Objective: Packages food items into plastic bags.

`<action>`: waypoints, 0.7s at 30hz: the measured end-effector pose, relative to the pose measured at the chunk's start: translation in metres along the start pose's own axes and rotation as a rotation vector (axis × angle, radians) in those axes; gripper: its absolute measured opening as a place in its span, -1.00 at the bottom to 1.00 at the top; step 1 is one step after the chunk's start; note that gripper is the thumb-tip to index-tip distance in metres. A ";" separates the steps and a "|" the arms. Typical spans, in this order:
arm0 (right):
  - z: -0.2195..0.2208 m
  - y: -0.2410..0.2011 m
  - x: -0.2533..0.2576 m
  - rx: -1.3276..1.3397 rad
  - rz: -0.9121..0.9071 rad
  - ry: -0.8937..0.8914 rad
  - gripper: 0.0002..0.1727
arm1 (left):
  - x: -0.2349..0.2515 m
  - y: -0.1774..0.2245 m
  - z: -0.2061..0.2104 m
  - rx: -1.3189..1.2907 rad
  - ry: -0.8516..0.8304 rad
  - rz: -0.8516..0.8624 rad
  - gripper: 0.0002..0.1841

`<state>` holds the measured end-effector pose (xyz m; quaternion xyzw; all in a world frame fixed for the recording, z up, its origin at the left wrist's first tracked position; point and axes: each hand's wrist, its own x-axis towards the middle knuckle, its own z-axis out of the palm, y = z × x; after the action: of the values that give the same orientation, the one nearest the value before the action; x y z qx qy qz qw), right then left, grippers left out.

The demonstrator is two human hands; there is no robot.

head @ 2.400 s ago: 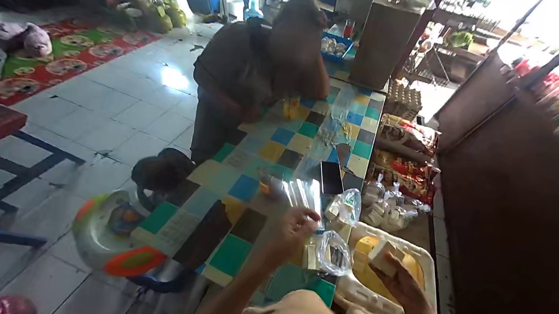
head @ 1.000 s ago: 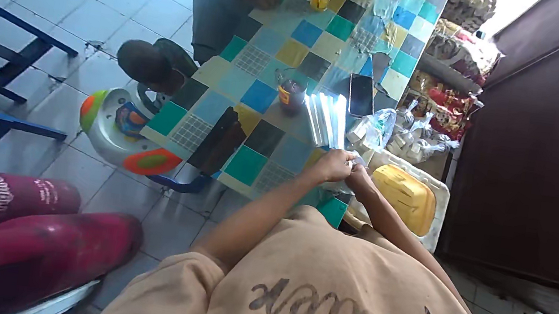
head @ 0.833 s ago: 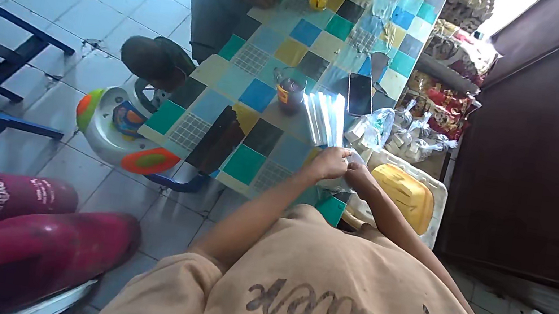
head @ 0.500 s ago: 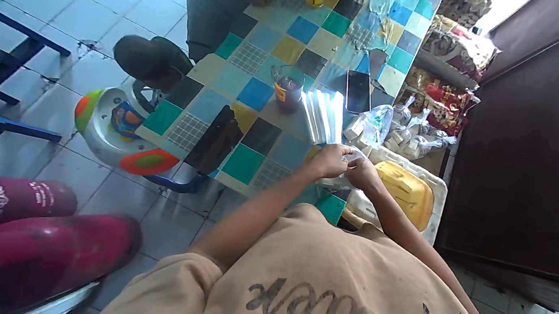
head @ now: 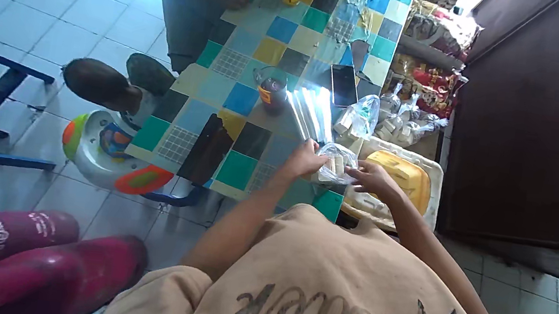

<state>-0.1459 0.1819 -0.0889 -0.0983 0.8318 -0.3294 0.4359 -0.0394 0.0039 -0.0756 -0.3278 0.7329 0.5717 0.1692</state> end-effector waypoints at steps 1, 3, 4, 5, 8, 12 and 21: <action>0.005 -0.002 -0.003 0.094 -0.003 -0.020 -0.56 | 0.001 0.002 0.000 -0.002 -0.028 -0.016 -0.49; 0.005 -0.008 -0.005 0.202 -0.055 0.019 -0.68 | 0.000 0.011 0.000 -0.082 -0.051 -0.004 -0.56; 0.003 -0.012 -0.005 0.230 -0.070 0.055 -0.70 | -0.001 0.016 -0.001 -0.142 -0.042 0.015 -0.60; 0.000 -0.017 -0.006 0.250 -0.080 0.081 -0.72 | -0.003 0.020 -0.003 -0.192 -0.028 0.035 -0.64; -0.007 -0.024 -0.011 0.295 -0.091 0.094 -0.75 | -0.006 0.025 -0.007 -0.233 -0.001 0.087 -0.70; -0.021 -0.016 -0.005 0.157 -0.080 -0.056 -0.70 | -0.002 0.018 -0.004 -0.158 0.011 0.108 -0.71; -0.152 0.088 0.017 0.288 -0.001 0.134 -0.58 | 0.000 0.009 0.009 0.137 0.185 0.070 -0.51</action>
<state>-0.2654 0.3119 -0.0945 -0.0131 0.8032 -0.4514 0.3886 -0.0465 0.0133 -0.0718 -0.3413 0.7937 0.4930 0.1028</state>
